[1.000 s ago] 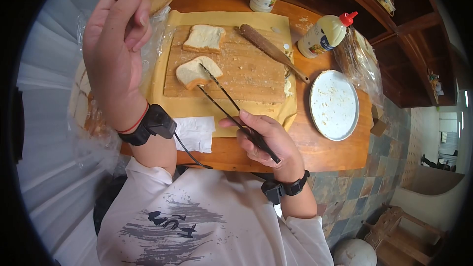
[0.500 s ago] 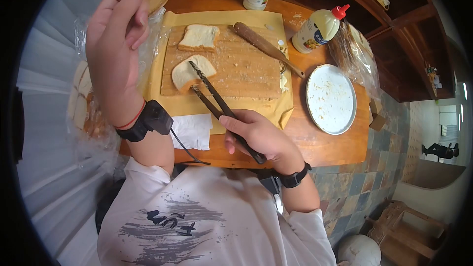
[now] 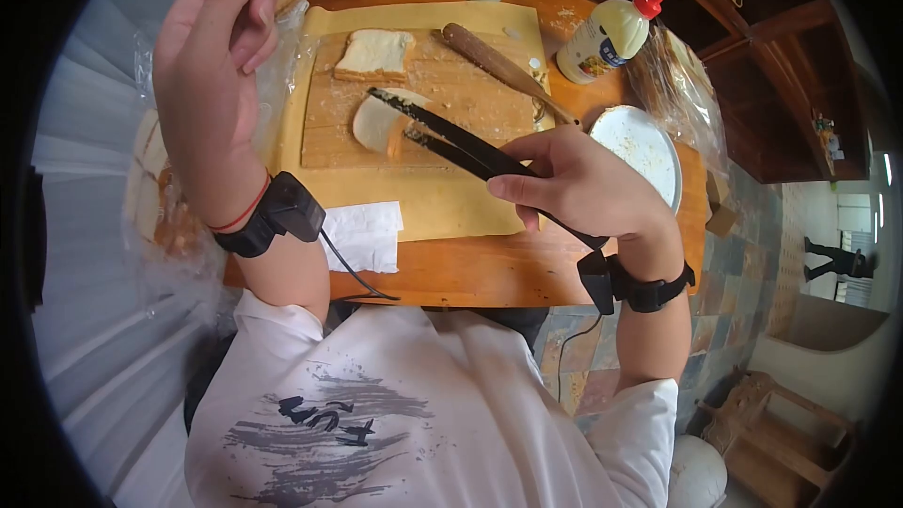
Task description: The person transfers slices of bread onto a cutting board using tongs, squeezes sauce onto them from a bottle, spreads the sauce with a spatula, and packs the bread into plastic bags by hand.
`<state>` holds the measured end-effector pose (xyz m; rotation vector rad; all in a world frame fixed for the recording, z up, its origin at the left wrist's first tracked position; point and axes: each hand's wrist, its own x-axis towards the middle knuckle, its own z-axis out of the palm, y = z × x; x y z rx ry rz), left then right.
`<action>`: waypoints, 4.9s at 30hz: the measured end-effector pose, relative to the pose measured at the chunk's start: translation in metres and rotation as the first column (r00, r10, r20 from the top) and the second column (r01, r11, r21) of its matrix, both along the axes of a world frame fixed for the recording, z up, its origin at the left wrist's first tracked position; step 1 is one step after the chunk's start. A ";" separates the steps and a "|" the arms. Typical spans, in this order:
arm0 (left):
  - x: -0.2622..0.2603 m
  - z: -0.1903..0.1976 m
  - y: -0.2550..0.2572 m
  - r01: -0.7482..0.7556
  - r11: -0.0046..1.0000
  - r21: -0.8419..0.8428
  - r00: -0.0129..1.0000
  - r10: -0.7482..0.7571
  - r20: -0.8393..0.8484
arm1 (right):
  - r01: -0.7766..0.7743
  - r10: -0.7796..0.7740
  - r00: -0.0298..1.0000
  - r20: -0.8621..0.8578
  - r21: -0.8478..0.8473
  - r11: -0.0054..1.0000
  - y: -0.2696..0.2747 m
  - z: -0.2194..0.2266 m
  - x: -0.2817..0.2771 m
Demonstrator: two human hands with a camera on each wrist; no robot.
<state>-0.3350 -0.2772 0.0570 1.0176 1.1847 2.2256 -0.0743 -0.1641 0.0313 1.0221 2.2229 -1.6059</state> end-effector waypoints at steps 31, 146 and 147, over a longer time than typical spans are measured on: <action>-0.003 -0.001 0.000 0.061 0.996 -0.058 0.998 -0.060 0.024 | -0.355 0.211 0.933 0.292 0.646 0.676 0.003 0.057 -0.034; 0.011 -0.111 0.094 0.256 0.886 -0.386 0.805 -0.416 -0.422 | 0.474 -0.075 0.675 -0.734 0.354 0.807 0.071 -0.090 -0.064; 0.010 -0.110 0.094 0.234 0.885 -0.403 0.799 -0.411 -0.439 | 0.478 -0.080 0.667 -0.741 0.342 0.809 0.071 -0.093 -0.065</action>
